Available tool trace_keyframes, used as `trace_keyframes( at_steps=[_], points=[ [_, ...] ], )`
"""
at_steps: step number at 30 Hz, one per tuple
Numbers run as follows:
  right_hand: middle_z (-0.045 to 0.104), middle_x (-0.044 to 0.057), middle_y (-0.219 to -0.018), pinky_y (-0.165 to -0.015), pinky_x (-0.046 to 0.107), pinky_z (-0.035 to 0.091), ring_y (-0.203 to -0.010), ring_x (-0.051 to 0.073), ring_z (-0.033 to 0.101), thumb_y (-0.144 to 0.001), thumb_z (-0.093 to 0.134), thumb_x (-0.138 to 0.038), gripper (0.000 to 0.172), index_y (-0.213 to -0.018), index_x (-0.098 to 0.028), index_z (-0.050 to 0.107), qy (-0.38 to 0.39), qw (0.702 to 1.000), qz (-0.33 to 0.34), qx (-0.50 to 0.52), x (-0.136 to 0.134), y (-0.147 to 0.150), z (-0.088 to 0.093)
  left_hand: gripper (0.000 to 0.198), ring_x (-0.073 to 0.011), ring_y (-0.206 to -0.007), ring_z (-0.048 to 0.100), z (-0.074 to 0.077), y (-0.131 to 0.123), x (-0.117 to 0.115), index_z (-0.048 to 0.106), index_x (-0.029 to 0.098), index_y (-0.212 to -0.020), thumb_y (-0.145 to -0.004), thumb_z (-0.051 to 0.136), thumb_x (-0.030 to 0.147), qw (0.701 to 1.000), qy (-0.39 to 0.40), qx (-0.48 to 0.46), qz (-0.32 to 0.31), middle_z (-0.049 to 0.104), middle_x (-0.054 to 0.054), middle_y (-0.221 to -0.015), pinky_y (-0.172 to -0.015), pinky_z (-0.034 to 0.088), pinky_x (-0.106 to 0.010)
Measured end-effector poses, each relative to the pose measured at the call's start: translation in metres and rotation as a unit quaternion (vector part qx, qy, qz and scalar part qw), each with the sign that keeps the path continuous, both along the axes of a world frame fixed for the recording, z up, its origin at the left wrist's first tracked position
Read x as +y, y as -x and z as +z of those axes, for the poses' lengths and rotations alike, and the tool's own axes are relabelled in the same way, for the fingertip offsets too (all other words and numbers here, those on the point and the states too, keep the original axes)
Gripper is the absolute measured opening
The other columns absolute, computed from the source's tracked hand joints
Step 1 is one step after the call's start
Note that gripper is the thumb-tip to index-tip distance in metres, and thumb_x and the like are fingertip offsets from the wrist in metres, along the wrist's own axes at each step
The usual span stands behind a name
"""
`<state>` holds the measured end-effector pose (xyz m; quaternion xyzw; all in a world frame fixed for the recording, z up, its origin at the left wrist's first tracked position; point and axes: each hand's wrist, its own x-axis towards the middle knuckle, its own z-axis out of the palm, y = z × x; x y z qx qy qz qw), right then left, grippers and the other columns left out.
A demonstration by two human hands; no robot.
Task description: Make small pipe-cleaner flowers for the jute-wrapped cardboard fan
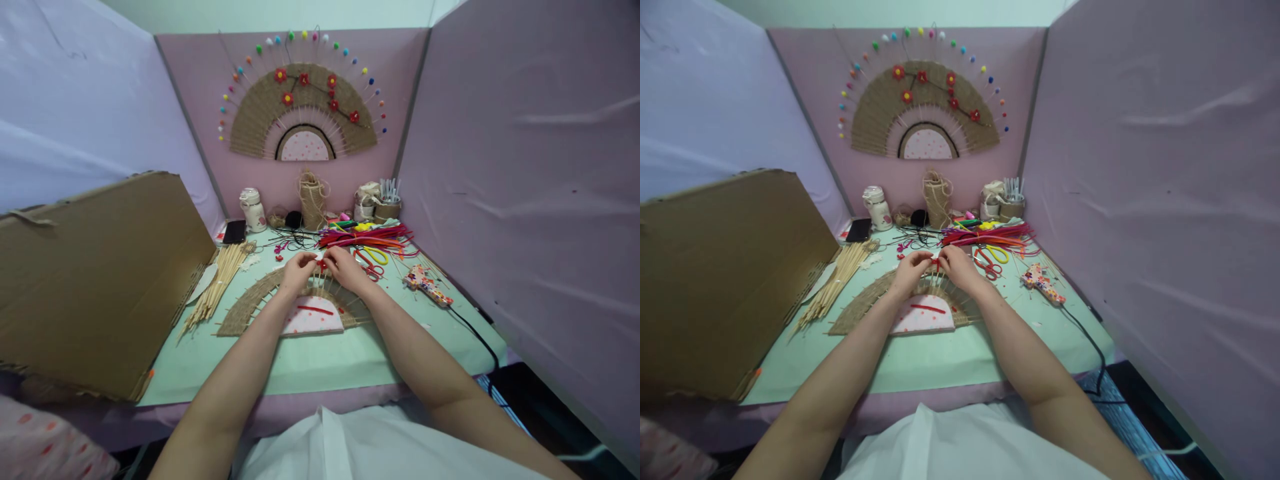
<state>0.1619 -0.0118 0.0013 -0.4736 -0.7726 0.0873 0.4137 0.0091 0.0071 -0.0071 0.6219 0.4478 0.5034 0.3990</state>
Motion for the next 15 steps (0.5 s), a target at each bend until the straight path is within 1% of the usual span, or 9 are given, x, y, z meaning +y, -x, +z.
trace_keyframes(
  at_steps=[2,5,7,10,13,15],
  points=[
    [0.056,0.005,-0.080,-0.068,0.027,0.035,-0.076,0.016,0.048,-0.087,0.045,-0.019,0.013,-0.079,-0.018,0.056,-0.008,0.999,0.010,-0.040,-0.0028,0.0012,0.0008,0.018,-0.0138,-0.069,0.060,0.0002,0.0029,0.0003,0.065,0.015,-0.082,-0.065,0.060,0.018,0.998,-0.038,0.036,-0.017,0.067,-0.003,-0.076,-0.067,0.047,-0.026],
    [0.057,0.006,-0.081,-0.068,0.027,0.035,-0.077,0.017,0.048,-0.087,0.045,-0.020,0.015,-0.079,-0.017,0.056,-0.005,0.998,0.014,-0.060,-0.0057,0.0043,0.0016,0.013,-0.0126,-0.064,0.059,-0.0018,0.0043,0.0010,0.064,0.015,-0.078,-0.066,0.060,0.017,0.994,-0.061,0.070,-0.051,0.066,-0.002,-0.071,-0.064,0.046,-0.025],
    [0.059,0.006,-0.083,-0.069,0.027,0.036,-0.078,0.017,0.050,-0.087,0.045,-0.020,0.014,-0.080,-0.018,0.058,0.005,1.000,0.007,-0.025,-0.0054,0.0055,0.0018,0.011,-0.0123,-0.063,0.058,-0.0035,0.0043,0.0025,0.064,0.016,-0.076,-0.067,0.059,0.017,0.995,-0.063,0.064,-0.040,0.065,-0.001,-0.069,-0.063,0.045,-0.025],
    [0.063,0.005,-0.085,-0.072,0.027,0.039,-0.079,0.016,0.054,-0.084,0.048,-0.020,0.013,-0.085,-0.018,0.061,0.031,0.997,-0.014,0.067,-0.0026,0.0051,0.0014,0.017,-0.0124,-0.066,0.058,-0.0035,0.0047,0.0047,0.065,0.016,-0.083,-0.068,0.059,0.020,0.999,-0.040,0.003,0.004,0.065,-0.001,-0.073,-0.064,0.045,-0.025],
    [0.065,0.002,-0.077,-0.066,0.025,0.040,-0.071,0.014,0.055,-0.081,0.052,-0.026,0.015,-0.081,-0.017,0.064,0.085,0.988,-0.012,0.125,0.0001,0.0037,0.0001,0.023,-0.0129,-0.068,0.059,-0.0006,0.0049,0.0044,0.067,0.016,-0.088,-0.068,0.059,0.023,0.999,-0.011,-0.038,0.012,0.067,-0.003,-0.077,-0.065,0.046,-0.025],
    [0.064,0.001,-0.071,-0.060,0.024,0.038,-0.064,0.013,0.053,-0.079,0.054,-0.031,0.019,-0.078,-0.017,0.066,0.118,0.983,0.000,0.143,0.0011,0.0033,-0.0012,0.020,-0.0135,-0.068,0.059,0.0007,0.0039,0.0030,0.067,0.015,-0.084,-0.067,0.060,0.023,0.999,-0.007,-0.038,0.008,0.066,-0.003,-0.075,-0.065,0.046,-0.026]
  ],
)
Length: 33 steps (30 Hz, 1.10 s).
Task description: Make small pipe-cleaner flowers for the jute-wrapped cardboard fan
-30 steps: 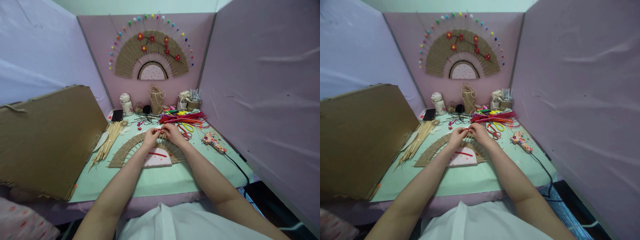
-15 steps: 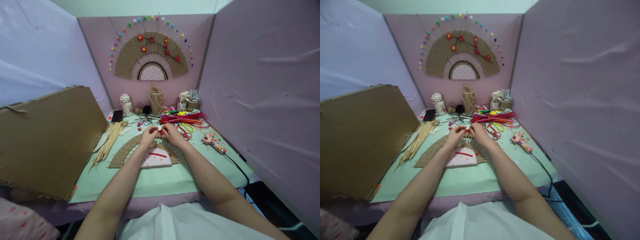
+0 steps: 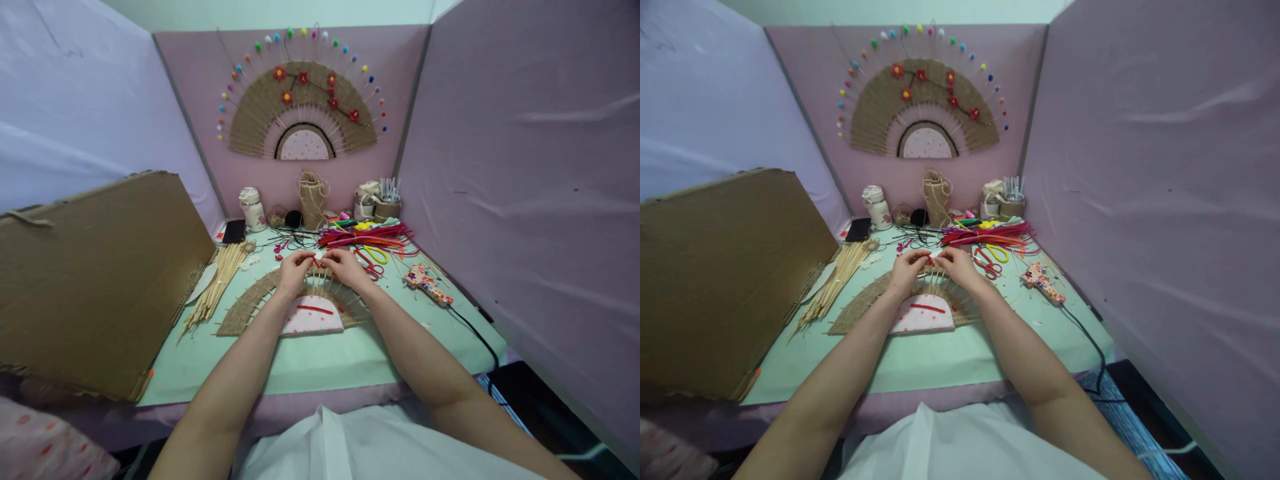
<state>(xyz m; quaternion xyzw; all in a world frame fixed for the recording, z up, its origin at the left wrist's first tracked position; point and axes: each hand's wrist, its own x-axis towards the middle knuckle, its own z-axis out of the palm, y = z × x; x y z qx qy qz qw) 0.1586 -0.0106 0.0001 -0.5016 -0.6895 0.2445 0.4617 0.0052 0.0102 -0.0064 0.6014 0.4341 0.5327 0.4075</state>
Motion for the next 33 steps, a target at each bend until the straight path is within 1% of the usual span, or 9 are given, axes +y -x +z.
trace_keyframes(
  at_steps=[6,9,12,17,19,22,26,29,33],
  points=[
    [0.065,0.001,-0.068,-0.058,0.023,0.037,-0.061,0.012,0.052,-0.076,0.056,-0.028,0.016,-0.073,-0.016,0.066,0.008,1.000,-0.009,-0.019,0.000,0.001,-0.002,0.012,-0.0135,-0.068,0.060,-0.006,-0.005,0.000,0.065,0.015,-0.076,-0.066,0.059,0.019,0.999,-0.023,0.022,-0.014,0.065,-0.002,-0.071,-0.067,0.046,-0.026],
    [0.064,0.002,-0.071,-0.061,0.024,0.036,-0.064,0.013,0.052,-0.076,0.057,-0.021,0.010,-0.073,-0.017,0.065,-0.034,0.995,-0.033,-0.090,-0.002,0.002,-0.002,0.011,-0.0134,-0.066,0.060,-0.010,-0.004,0.001,0.064,0.016,-0.074,-0.066,0.058,0.018,0.997,-0.040,0.073,-0.001,0.065,-0.001,-0.070,-0.066,0.046,-0.026],
    [0.062,0.003,-0.073,-0.063,0.025,0.036,-0.067,0.014,0.051,-0.077,0.055,-0.015,0.009,-0.072,-0.017,0.063,-0.083,0.983,-0.029,-0.158,-0.003,0.003,-0.002,0.011,-0.0132,-0.065,0.059,-0.010,-0.003,-0.001,0.064,0.016,-0.074,-0.067,0.056,0.018,0.992,-0.062,0.111,0.023,0.065,-0.001,-0.069,-0.065,0.045,-0.026],
    [0.058,0.005,-0.076,-0.066,0.027,0.035,-0.074,0.016,0.050,-0.077,0.052,-0.011,0.010,-0.072,-0.016,0.059,-0.126,0.963,-0.031,-0.234,-0.003,0.003,-0.003,0.009,-0.0126,-0.062,0.057,-0.007,-0.004,-0.004,0.063,0.017,-0.071,-0.065,0.056,0.018,0.990,-0.063,0.120,0.034,0.064,0.000,-0.066,-0.063,0.044,-0.025],
    [0.057,0.006,-0.077,-0.068,0.027,0.035,-0.076,0.017,0.050,-0.078,0.052,-0.011,0.010,-0.074,-0.016,0.058,-0.133,0.958,-0.035,-0.252,-0.004,0.002,-0.003,0.008,-0.0122,-0.061,0.056,-0.006,-0.006,-0.004,0.063,0.016,-0.069,-0.063,0.058,0.017,0.994,-0.038,0.094,0.029,0.063,0.000,-0.064,-0.062,0.043,-0.025],
    [0.057,0.006,-0.079,-0.068,0.028,0.035,-0.076,0.018,0.049,-0.080,0.050,-0.012,0.008,-0.077,-0.017,0.056,-0.151,0.953,-0.042,-0.260,-0.003,0.002,-0.004,0.009,-0.0107,-0.056,0.054,-0.002,-0.008,-0.005,0.063,0.015,-0.067,-0.059,0.061,0.019,0.999,0.045,0.000,0.008,0.061,0.000,-0.060,-0.058,0.041,-0.023],
    [0.056,0.005,-0.079,-0.070,0.028,0.036,-0.077,0.018,0.049,-0.082,0.050,-0.013,0.007,-0.078,-0.017,0.054,-0.179,0.952,-0.049,-0.243,-0.001,0.003,-0.006,0.017,-0.0082,-0.053,0.051,0.007,-0.007,-0.010,0.062,0.013,-0.066,-0.054,0.069,0.023,0.979,0.160,-0.122,-0.046,0.059,0.000,-0.058,-0.053,0.039,-0.021],
    [0.055,0.004,-0.078,-0.069,0.027,0.035,-0.076,0.017,0.049,-0.082,0.050,-0.013,0.007,-0.077,-0.018,0.053,-0.186,0.956,-0.040,-0.222,-0.002,0.003,-0.006,0.021,-0.0071,-0.054,0.051,0.012,-0.006,-0.013,0.063,0.013,-0.067,-0.052,0.073,0.023,0.966,0.195,-0.158,-0.069,0.059,0.000,-0.059,-0.054,0.040,-0.020],
    [0.054,0.003,-0.076,-0.065,0.026,0.033,-0.072,0.016,0.047,-0.083,0.050,-0.015,0.008,-0.076,-0.019,0.053,-0.197,0.959,-0.031,-0.204,-0.005,0.003,-0.004,0.021,-0.0067,-0.055,0.052,0.014,-0.006,-0.015,0.062,0.013,-0.069,-0.052,0.073,0.021,0.961,0.202,-0.176,-0.069,0.059,0.000,-0.060,-0.057,0.041,-0.020]
  ],
)
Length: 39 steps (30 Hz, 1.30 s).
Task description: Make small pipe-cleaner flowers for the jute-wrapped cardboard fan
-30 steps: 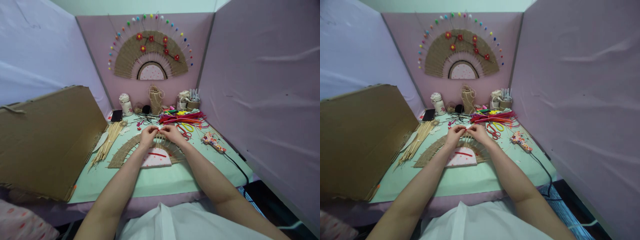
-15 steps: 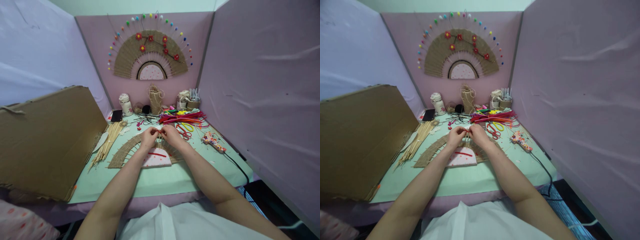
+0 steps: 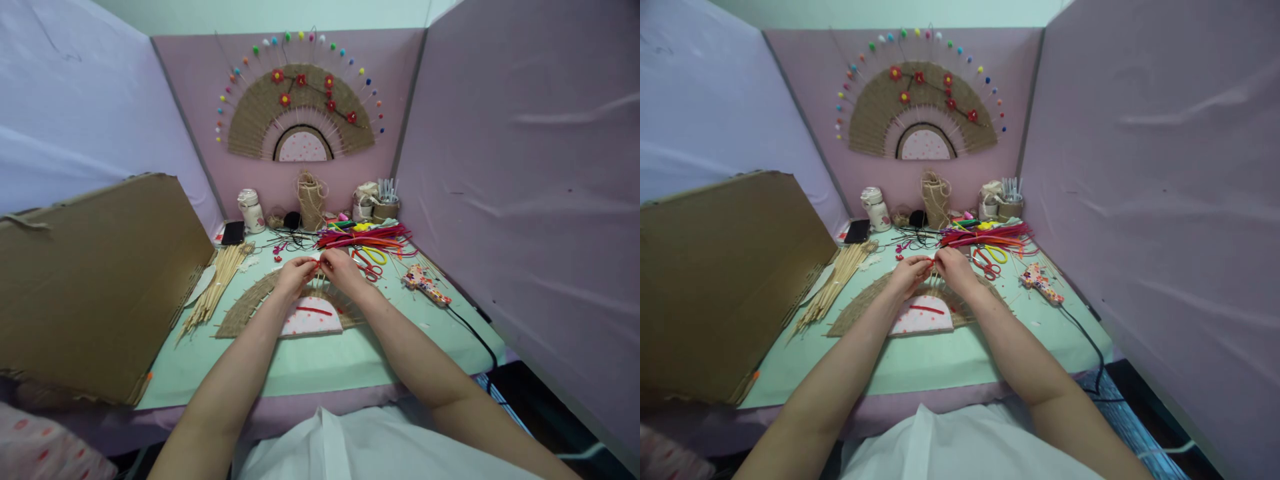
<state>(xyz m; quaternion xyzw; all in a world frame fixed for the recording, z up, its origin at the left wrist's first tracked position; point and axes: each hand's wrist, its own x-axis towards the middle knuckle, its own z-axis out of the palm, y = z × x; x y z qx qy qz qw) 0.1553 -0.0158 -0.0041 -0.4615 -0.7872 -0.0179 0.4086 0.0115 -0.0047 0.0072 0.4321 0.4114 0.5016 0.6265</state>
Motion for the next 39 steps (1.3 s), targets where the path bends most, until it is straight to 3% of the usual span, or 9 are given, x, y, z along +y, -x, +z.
trace_keyframes(
  at_steps=[7,15,22,27,32,39],
  points=[
    [0.054,0.003,-0.078,-0.066,0.025,0.033,-0.074,0.016,0.047,-0.084,0.048,-0.015,0.010,-0.076,-0.019,0.053,-0.007,1.000,0.003,0.024,-0.003,0.002,0.002,0.018,-0.0085,-0.056,0.053,-0.007,-0.003,0.005,0.061,0.014,-0.069,-0.055,0.070,0.021,0.995,-0.090,0.034,0.034,0.060,0.001,-0.060,-0.056,0.041,-0.021],
    [0.054,0.004,-0.079,-0.069,0.026,0.034,-0.077,0.017,0.048,-0.082,0.050,-0.014,0.009,-0.076,-0.019,0.054,-0.001,1.000,-0.014,0.023,-0.001,0.000,0.001,0.010,-0.0112,-0.062,0.057,-0.014,-0.001,0.010,0.062,0.015,-0.071,-0.062,0.062,0.019,0.959,-0.225,0.150,0.080,0.062,0.000,-0.066,-0.063,0.044,-0.024],
    [0.054,0.003,-0.076,-0.064,0.025,0.033,-0.071,0.016,0.047,-0.082,0.050,-0.015,0.008,-0.077,-0.019,0.055,0.017,0.999,-0.025,0.020,0.000,0.001,0.000,0.009,-0.0124,-0.062,0.058,-0.016,-0.002,0.011,0.061,0.015,-0.069,-0.061,0.062,0.019,0.961,-0.220,0.147,0.075,0.063,0.000,-0.065,-0.064,0.046,-0.025],
    [0.055,0.005,-0.083,-0.068,0.026,0.035,-0.077,0.017,0.049,-0.081,0.052,-0.016,0.008,-0.076,-0.019,0.056,0.004,0.999,-0.028,0.028,-0.001,0.001,-0.001,0.009,-0.0125,-0.063,0.058,-0.019,-0.003,0.013,0.062,0.016,-0.069,-0.061,0.064,0.020,0.965,-0.213,0.135,0.067,0.063,0.000,-0.065,-0.065,0.046,-0.025],
    [0.056,0.002,-0.074,-0.062,0.025,0.032,-0.068,0.015,0.047,-0.080,0.050,-0.015,0.009,-0.074,-0.019,0.056,0.024,0.999,-0.029,0.036,-0.003,0.003,0.000,0.010,-0.0126,-0.062,0.058,-0.016,-0.003,0.010,0.061,0.015,-0.069,-0.061,0.064,0.019,0.968,-0.205,0.131,0.067,0.063,0.000,-0.064,-0.064,0.046,-0.025],
    [0.060,0.000,-0.068,-0.062,0.025,0.037,-0.064,0.014,0.051,-0.076,0.051,-0.022,0.010,-0.072,-0.019,0.059,0.081,0.973,-0.033,0.214,-0.003,0.010,-0.001,0.011,-0.0119,-0.063,0.058,-0.015,-0.003,0.010,0.060,0.015,-0.071,-0.063,0.064,0.021,0.970,-0.206,0.115,0.063,0.062,0.000,-0.066,-0.065,0.045,-0.025]
  ],
)
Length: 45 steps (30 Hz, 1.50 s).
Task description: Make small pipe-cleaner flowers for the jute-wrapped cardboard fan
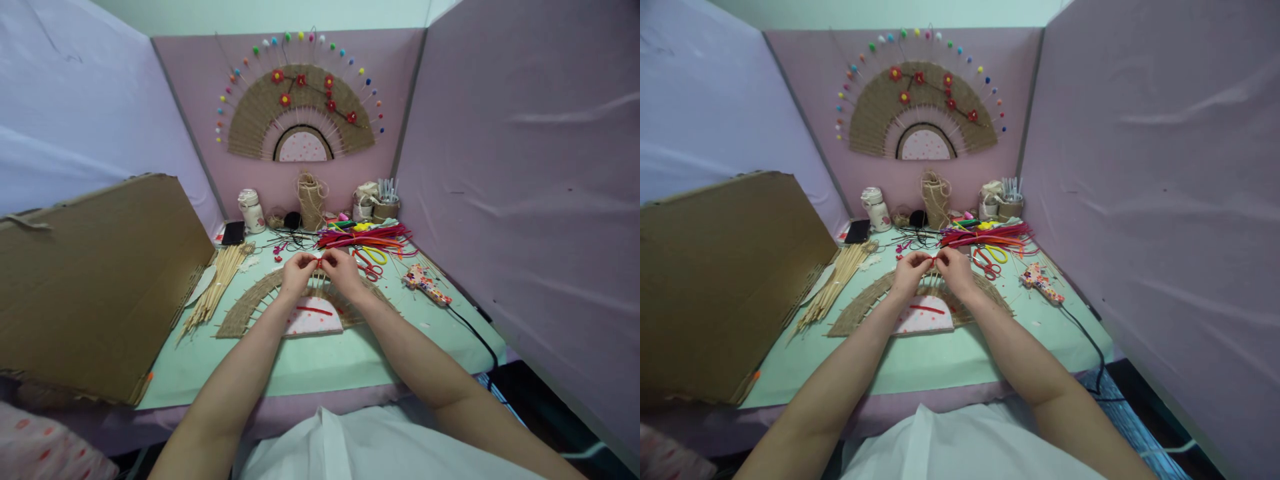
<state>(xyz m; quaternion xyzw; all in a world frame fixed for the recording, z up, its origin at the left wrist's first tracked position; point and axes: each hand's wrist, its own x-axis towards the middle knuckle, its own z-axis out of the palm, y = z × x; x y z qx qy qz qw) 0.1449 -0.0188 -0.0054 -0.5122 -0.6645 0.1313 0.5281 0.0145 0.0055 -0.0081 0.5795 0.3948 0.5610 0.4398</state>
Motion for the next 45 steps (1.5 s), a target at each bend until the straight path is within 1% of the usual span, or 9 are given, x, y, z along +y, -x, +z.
trace_keyframes(
  at_steps=[8,17,24,29,34,36,38,42,45],
  points=[
    [0.061,0.000,-0.067,-0.061,0.025,0.044,-0.063,0.014,0.055,-0.070,0.055,-0.026,0.009,-0.072,-0.018,0.059,0.064,0.979,0.033,0.190,0.003,0.010,-0.006,0.008,-0.0132,-0.065,0.058,0.001,0.000,-0.003,0.060,0.016,-0.071,-0.066,0.063,0.021,0.998,-0.030,0.037,0.036,0.063,0.000,-0.067,-0.066,0.045,-0.025],
    [0.058,-0.003,-0.062,-0.058,0.023,0.042,-0.059,0.010,0.050,-0.062,0.063,-0.028,0.013,-0.069,-0.017,0.060,0.136,0.923,0.071,0.353,0.009,0.014,-0.010,0.004,-0.0128,-0.065,0.058,0.004,-0.001,-0.011,0.061,0.017,-0.072,-0.070,0.059,0.020,0.988,-0.076,0.110,0.075,0.063,0.000,-0.068,-0.065,0.043,-0.025],
    [0.058,-0.001,-0.063,-0.054,0.023,0.039,-0.057,0.010,0.051,-0.058,0.070,-0.030,0.020,-0.066,-0.017,0.058,0.219,0.869,0.149,0.418,0.014,0.008,-0.011,0.016,-0.0120,-0.059,0.058,-0.004,-0.004,0.000,0.058,0.015,-0.071,-0.062,0.067,0.024,0.997,0.065,-0.036,-0.003,0.061,0.001,-0.061,-0.062,0.047,-0.026],
    [0.059,-0.001,-0.064,-0.051,0.022,0.037,-0.056,0.009,0.051,-0.056,0.073,-0.028,0.020,-0.067,-0.017,0.060,0.232,0.853,0.163,0.439,0.013,0.007,-0.009,0.025,-0.0095,-0.057,0.058,0.002,-0.006,-0.005,0.055,0.015,-0.072,-0.057,0.072,0.026,0.986,0.129,-0.103,-0.030,0.060,0.002,-0.061,-0.062,0.048,-0.025],
    [0.062,0.000,-0.065,-0.058,0.023,0.044,-0.060,0.010,0.056,-0.058,0.075,-0.029,0.020,-0.069,-0.017,0.062,0.235,0.849,0.179,0.437,0.013,0.005,-0.008,0.028,-0.0083,-0.057,0.058,0.005,-0.004,-0.007,0.054,0.015,-0.073,-0.056,0.074,0.026,0.977,0.161,-0.128,-0.048,0.060,0.002,-0.062,-0.060,0.047,-0.022],
    [0.063,0.001,-0.068,-0.060,0.024,0.046,-0.061,0.011,0.057,-0.062,0.072,-0.030,0.018,-0.073,-0.017,0.064,0.239,0.854,0.172,0.429,0.014,0.003,-0.007,0.027,-0.0086,-0.058,0.059,0.006,-0.002,-0.007,0.054,0.015,-0.074,-0.058,0.073,0.025,0.974,0.172,-0.141,-0.050,0.061,0.001,-0.063,-0.058,0.046,-0.021],
    [0.064,0.001,-0.069,-0.060,0.025,0.047,-0.061,0.011,0.057,-0.068,0.066,-0.030,0.017,-0.078,-0.017,0.066,0.228,0.878,0.146,0.394,0.014,-0.001,-0.004,0.024,-0.0082,-0.059,0.059,0.008,0.000,-0.006,0.054,0.015,-0.074,-0.059,0.072,0.022,0.969,0.187,-0.152,-0.054,0.062,0.000,-0.064,-0.057,0.046,-0.020],
    [0.067,0.001,-0.076,-0.069,0.027,0.047,-0.068,0.013,0.059,-0.070,0.062,-0.024,0.015,-0.083,-0.017,0.067,0.142,0.959,0.124,0.212,0.012,-0.011,0.003,0.019,-0.0074,-0.056,0.057,0.009,0.004,-0.006,0.055,0.015,-0.071,-0.061,0.071,0.018,0.960,0.224,-0.148,-0.076,0.062,0.000,-0.062,-0.055,0.046,-0.019],
    [0.069,0.003,-0.084,-0.077,0.029,0.046,-0.078,0.015,0.061,-0.071,0.061,-0.021,0.017,-0.086,-0.018,0.068,0.090,0.981,0.139,0.100,0.010,-0.015,0.007,0.020,-0.0079,-0.057,0.058,0.010,0.005,-0.007,0.054,0.016,-0.071,-0.060,0.072,0.019,0.960,0.224,-0.137,-0.101,0.062,-0.001,-0.063,-0.054,0.046,-0.019]
  ],
)
